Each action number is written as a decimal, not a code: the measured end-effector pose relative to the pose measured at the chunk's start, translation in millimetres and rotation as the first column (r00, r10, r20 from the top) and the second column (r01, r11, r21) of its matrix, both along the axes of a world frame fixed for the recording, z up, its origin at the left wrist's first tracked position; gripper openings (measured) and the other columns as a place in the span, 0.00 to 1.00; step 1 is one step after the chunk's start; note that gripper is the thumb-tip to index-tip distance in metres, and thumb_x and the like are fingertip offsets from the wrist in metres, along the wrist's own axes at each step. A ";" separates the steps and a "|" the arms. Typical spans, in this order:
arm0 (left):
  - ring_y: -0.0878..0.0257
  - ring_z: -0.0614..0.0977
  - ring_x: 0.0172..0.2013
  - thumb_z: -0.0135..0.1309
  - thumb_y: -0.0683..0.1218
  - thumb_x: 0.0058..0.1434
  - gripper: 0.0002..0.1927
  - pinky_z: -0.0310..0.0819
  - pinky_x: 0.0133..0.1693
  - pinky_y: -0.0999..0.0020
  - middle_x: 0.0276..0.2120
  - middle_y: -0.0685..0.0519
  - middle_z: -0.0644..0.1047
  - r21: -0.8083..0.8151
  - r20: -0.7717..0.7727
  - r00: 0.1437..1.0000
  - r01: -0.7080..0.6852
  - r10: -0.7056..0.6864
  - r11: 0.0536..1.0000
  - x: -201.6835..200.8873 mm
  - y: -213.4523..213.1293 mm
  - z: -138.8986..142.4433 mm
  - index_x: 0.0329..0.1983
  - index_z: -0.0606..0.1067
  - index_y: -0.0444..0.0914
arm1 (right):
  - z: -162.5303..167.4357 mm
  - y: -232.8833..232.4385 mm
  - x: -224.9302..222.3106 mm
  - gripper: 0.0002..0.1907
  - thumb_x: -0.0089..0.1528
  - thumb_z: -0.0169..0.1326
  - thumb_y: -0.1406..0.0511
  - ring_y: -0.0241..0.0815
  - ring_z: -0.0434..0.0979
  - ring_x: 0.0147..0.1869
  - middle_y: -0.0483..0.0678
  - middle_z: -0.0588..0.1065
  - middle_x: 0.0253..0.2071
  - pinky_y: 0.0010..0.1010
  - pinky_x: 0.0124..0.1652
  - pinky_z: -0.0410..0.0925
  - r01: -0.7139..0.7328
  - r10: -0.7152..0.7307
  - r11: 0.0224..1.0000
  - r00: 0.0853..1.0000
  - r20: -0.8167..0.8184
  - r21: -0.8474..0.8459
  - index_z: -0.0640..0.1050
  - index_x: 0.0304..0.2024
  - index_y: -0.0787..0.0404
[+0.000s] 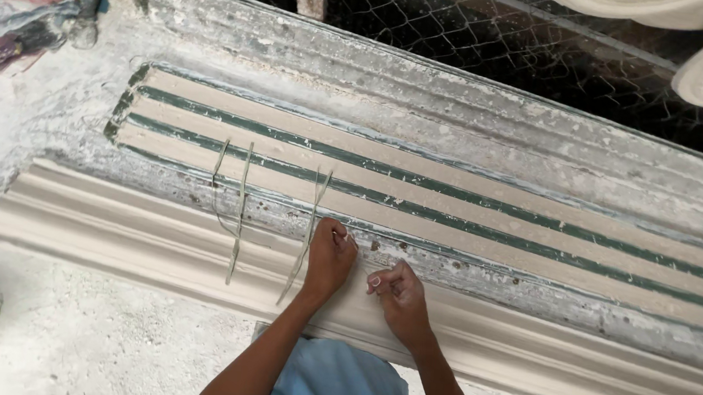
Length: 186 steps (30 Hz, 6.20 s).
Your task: The person ties green string around a long white plaster molding on a workbench, then lifts and hangs the molding on a wire rack with other similar items. The person then picks up a small brush and wipes the surface of the molding.
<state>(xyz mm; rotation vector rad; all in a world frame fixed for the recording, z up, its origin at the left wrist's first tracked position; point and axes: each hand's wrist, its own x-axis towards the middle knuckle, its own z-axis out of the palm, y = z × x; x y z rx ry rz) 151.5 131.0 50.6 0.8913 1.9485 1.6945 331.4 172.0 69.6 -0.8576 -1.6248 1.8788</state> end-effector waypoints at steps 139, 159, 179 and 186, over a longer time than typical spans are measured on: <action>0.74 0.73 0.27 0.58 0.45 0.65 0.10 0.68 0.29 0.77 0.29 0.57 0.81 -0.077 0.429 0.852 0.365 -0.300 0.928 -92.5 -60.9 105.7 0.44 0.83 0.35 | 56.2 -42.3 -141.9 0.17 0.72 0.48 0.61 0.44 0.77 0.62 0.56 0.78 0.58 0.34 0.60 0.69 0.222 -0.233 0.963 0.971 0.054 0.156 0.80 0.52 0.67; 0.54 0.76 0.40 0.60 0.39 0.61 0.08 0.69 0.42 0.58 0.36 0.49 0.73 -0.051 -0.690 0.643 0.416 -0.333 0.908 -98.0 -80.3 145.2 0.43 0.77 0.34 | 93.0 -28.9 -130.9 0.12 0.64 0.58 0.64 0.38 0.78 0.34 0.50 0.81 0.32 0.33 0.46 0.69 0.129 -0.328 0.840 0.894 0.306 0.527 0.85 0.47 0.63; 0.58 0.74 0.64 0.56 0.44 0.65 0.04 0.67 0.66 0.53 0.59 0.52 0.75 -0.146 -0.975 0.008 0.730 -0.222 0.668 -138.3 -58.3 135.3 0.39 0.81 0.43 | 101.1 -34.6 -109.7 0.13 0.54 0.60 0.69 0.57 0.79 0.48 0.55 0.81 0.42 0.42 0.50 0.70 -0.184 -0.333 0.675 0.788 0.518 0.714 0.82 0.41 0.67; 0.57 0.75 0.62 0.55 0.44 0.67 0.04 0.75 0.57 0.53 0.58 0.50 0.76 -0.153 -0.965 0.021 0.760 -0.260 0.632 -141.0 -56.5 139.8 0.38 0.79 0.41 | 99.8 -33.7 -106.9 0.11 0.56 0.61 0.69 0.55 0.79 0.47 0.55 0.82 0.41 0.42 0.51 0.70 -0.166 -0.303 0.654 0.837 0.456 0.738 0.82 0.40 0.68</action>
